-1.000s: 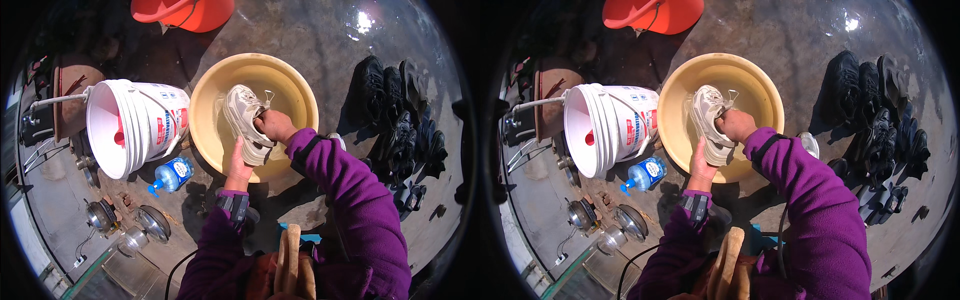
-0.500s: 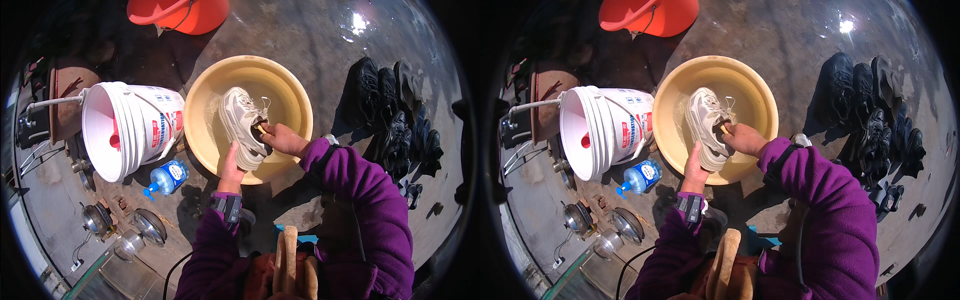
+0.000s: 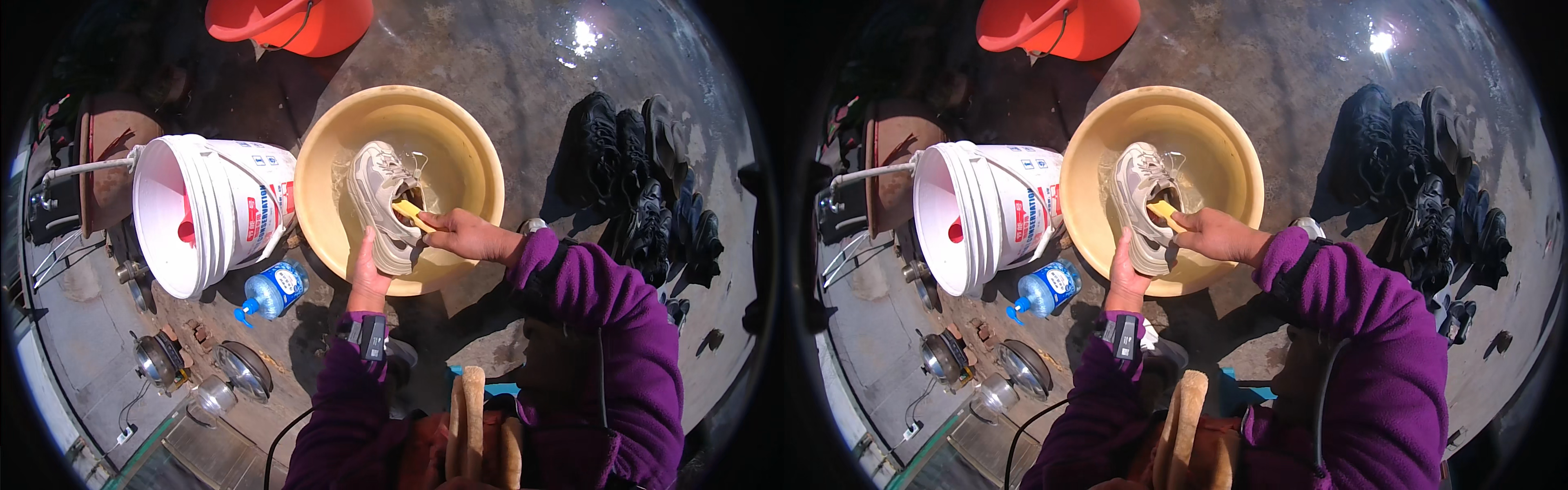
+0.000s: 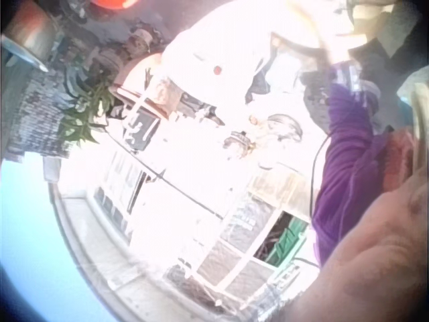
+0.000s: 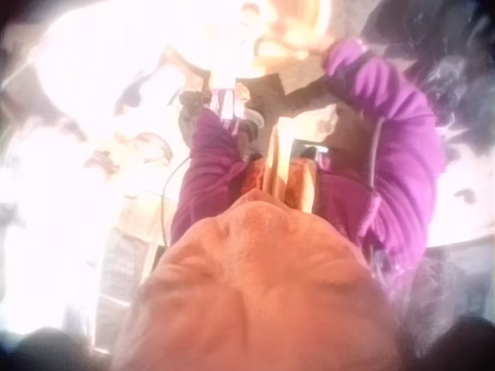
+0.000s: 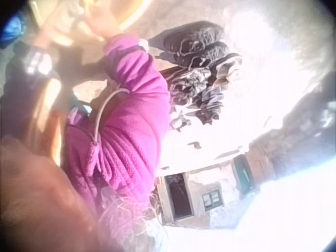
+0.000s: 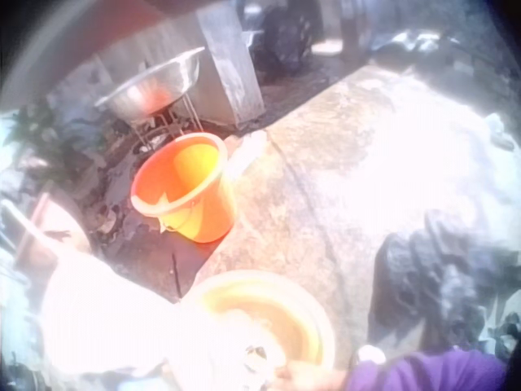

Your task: The person scrubs a white sneaker with a yellow brush in a yellow basin of water, then places it on the floor among other shoes. The person repeats the process with a second white sneaker, scrubbing the exterior and interior before setting it down.

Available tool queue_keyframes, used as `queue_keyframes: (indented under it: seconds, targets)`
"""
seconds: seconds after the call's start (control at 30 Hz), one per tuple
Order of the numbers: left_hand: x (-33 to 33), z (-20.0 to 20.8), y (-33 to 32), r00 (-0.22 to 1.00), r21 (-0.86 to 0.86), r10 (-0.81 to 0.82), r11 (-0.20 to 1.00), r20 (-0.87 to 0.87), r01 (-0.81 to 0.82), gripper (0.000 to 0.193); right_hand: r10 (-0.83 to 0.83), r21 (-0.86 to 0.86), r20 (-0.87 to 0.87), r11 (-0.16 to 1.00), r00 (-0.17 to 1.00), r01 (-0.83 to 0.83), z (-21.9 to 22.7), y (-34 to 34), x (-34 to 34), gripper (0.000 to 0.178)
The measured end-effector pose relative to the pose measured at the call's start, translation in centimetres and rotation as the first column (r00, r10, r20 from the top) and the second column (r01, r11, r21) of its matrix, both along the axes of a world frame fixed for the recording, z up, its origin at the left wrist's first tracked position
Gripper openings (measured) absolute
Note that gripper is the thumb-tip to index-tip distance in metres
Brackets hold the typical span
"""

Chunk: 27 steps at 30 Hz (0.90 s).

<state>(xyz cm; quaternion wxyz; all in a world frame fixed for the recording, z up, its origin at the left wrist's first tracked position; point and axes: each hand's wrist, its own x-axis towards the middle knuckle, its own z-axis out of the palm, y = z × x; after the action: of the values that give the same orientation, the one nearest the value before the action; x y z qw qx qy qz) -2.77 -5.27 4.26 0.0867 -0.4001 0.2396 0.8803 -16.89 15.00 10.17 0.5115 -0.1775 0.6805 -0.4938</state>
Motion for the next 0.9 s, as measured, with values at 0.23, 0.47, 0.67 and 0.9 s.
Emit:
queue_keyframes:
  seconds: [0.23,0.47,0.67,0.9]
  targets:
    - [-0.7,1.0,0.4,0.984,-0.002,0.098,0.995,0.151,-0.099,0.061,0.089,0.401,-0.230,0.916,0.969,0.011,-4.6,-8.8,-2.4,0.040]
    - [-0.3,-0.3,-0.5,0.995,0.025,0.091,0.995,0.032,-0.092,0.064,-0.007,0.106,0.121,0.994,0.993,-0.006,-2.4,-5.0,-3.3,0.043]
    - [0.8,0.0,-3.5,0.999,0.105,-0.054,0.993,0.003,0.053,0.074,0.096,0.056,0.334,0.991,0.938,-0.122,2.8,1.4,-2.9,0.052]
    - [-0.2,2.4,-3.3,0.991,0.258,-0.051,0.963,-0.121,0.082,0.076,-0.180,-0.081,0.657,0.949,0.732,0.306,5.7,8.0,-4.7,0.047]
